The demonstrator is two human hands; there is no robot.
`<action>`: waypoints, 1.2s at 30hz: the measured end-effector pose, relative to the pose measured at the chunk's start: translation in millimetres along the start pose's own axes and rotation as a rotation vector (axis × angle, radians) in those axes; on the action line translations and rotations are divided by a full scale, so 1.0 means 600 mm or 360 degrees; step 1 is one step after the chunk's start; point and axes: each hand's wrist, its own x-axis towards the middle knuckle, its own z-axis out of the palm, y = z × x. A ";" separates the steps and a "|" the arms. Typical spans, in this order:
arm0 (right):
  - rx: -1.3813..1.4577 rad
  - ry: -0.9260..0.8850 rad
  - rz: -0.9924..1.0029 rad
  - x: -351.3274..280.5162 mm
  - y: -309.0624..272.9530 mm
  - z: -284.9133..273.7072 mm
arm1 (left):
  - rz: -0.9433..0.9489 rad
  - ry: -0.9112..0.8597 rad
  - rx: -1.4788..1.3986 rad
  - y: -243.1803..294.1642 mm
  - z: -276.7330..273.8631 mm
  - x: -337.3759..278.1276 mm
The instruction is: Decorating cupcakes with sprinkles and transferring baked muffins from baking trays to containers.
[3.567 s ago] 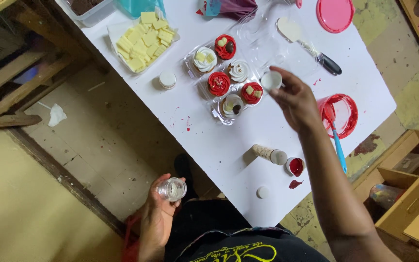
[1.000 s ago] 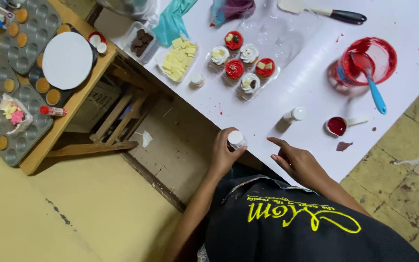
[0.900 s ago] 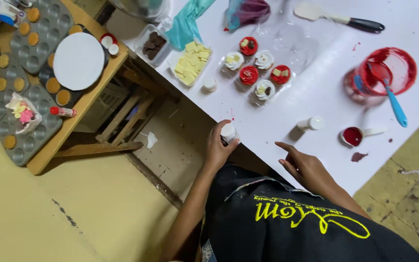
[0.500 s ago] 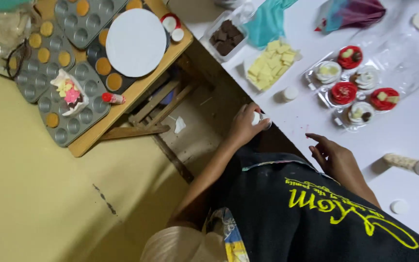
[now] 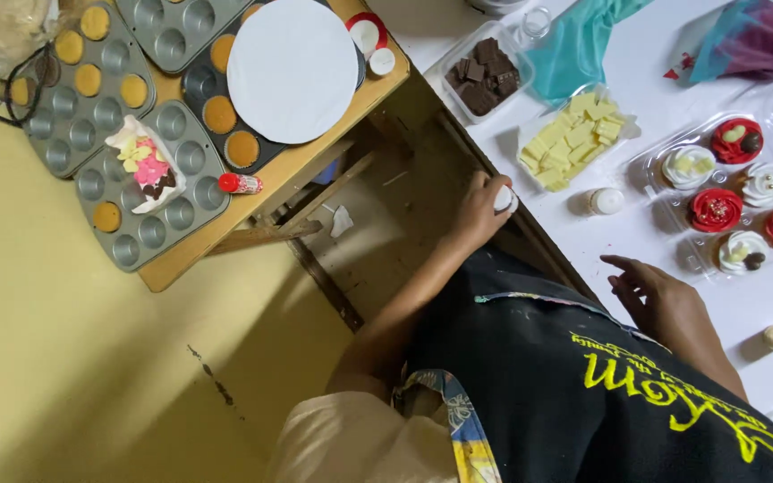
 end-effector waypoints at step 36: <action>0.1493 0.0200 0.0497 0.113 0.118 0.136 | 0.0431 -0.1270 0.0582 0.181 0.104 0.080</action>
